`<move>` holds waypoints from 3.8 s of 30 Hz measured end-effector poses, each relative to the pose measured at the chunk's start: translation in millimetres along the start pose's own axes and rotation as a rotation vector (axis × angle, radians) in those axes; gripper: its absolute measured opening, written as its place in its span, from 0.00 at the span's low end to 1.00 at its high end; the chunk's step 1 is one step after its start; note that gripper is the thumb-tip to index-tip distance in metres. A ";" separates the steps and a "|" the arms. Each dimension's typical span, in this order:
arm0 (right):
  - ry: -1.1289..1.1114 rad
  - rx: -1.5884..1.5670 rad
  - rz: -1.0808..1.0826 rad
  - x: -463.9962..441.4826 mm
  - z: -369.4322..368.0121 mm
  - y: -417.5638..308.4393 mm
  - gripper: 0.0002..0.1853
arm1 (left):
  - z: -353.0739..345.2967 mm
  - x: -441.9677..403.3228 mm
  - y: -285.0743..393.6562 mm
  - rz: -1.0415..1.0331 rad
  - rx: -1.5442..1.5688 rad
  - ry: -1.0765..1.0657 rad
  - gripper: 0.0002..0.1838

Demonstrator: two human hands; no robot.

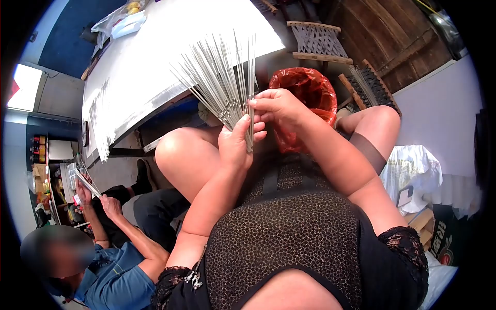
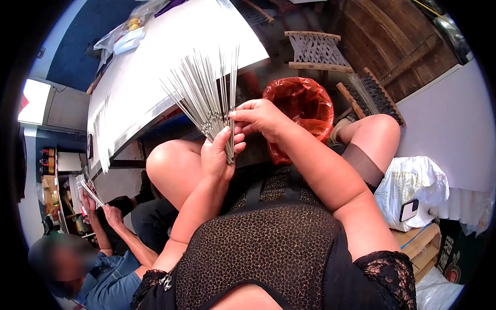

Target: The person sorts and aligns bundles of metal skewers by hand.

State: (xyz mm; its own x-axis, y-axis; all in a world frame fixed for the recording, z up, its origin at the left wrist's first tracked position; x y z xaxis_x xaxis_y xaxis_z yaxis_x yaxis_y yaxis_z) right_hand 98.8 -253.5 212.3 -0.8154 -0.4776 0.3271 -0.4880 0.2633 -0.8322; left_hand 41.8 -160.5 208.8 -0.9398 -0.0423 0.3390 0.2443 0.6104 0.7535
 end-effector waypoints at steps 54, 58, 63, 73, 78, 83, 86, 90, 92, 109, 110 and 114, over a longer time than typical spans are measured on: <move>0.024 -0.008 -0.022 -6.2 -5.8 4.1 0.09 | -4.3 0.3 1.2 -0.004 0.046 -0.002 0.15; 0.012 -0.021 -0.034 -9.2 -4.9 7.4 0.09 | -4.5 0.1 1.8 -0.009 0.040 -0.007 0.15; 0.003 -0.024 -0.049 -5.3 -8.0 4.7 0.09 | -3.8 0.0 2.3 -0.018 0.035 0.000 0.15; 0.016 -0.001 -0.036 -2.1 -9.2 2.3 0.09 | -0.9 -2.2 1.6 -0.030 0.049 0.019 0.12; 0.017 0.030 -0.043 -2.1 -9.5 2.0 0.08 | 1.3 -3.0 2.2 -0.044 0.038 0.031 0.12; 0.016 0.006 -0.053 -3.1 -10.9 6.4 0.09 | 2.1 -3.5 1.9 -0.053 0.041 0.023 0.12; 0.028 0.000 -0.034 -3.3 -10.3 4.9 0.09 | 1.2 -3.5 1.1 -0.041 0.045 0.019 0.13; 0.067 0.046 -0.010 -6.3 -3.1 -0.1 0.09 | 0.8 -2.5 -0.7 -0.003 0.050 0.024 0.14; 0.067 0.036 -0.025 -6.2 -2.7 -1.7 0.10 | 0.9 -2.0 -0.8 -0.003 0.045 0.027 0.14; 0.033 0.016 -0.037 -8.6 -11.3 2.5 0.09 | -0.7 -1.4 3.8 -0.042 0.057 0.025 0.14; 0.034 0.016 -0.037 -8.9 -10.8 3.0 0.09 | -0.5 -1.6 3.8 -0.045 0.059 0.024 0.14; 0.008 -0.027 -0.036 -10.4 -10.8 7.0 0.11 | 3.2 -1.5 3.2 -0.049 0.053 0.043 0.13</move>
State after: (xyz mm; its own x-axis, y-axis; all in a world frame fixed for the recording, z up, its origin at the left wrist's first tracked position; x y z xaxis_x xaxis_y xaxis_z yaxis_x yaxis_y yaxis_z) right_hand 100.5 -237.6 207.9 -0.7997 -0.4802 0.3605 -0.5252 0.2683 -0.8076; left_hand 43.2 -156.0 208.9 -0.9389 -0.1067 0.3272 0.1841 0.6478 0.7392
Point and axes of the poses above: each hand's wrist, its own x-axis away from the middle knuckle, its own z-axis out of the back of the hand, y = z × x, the point moved 10 cm from there along -x, towards the middle knuckle, and after that the axes turned 1 degree about y, right-handed, at the moved point
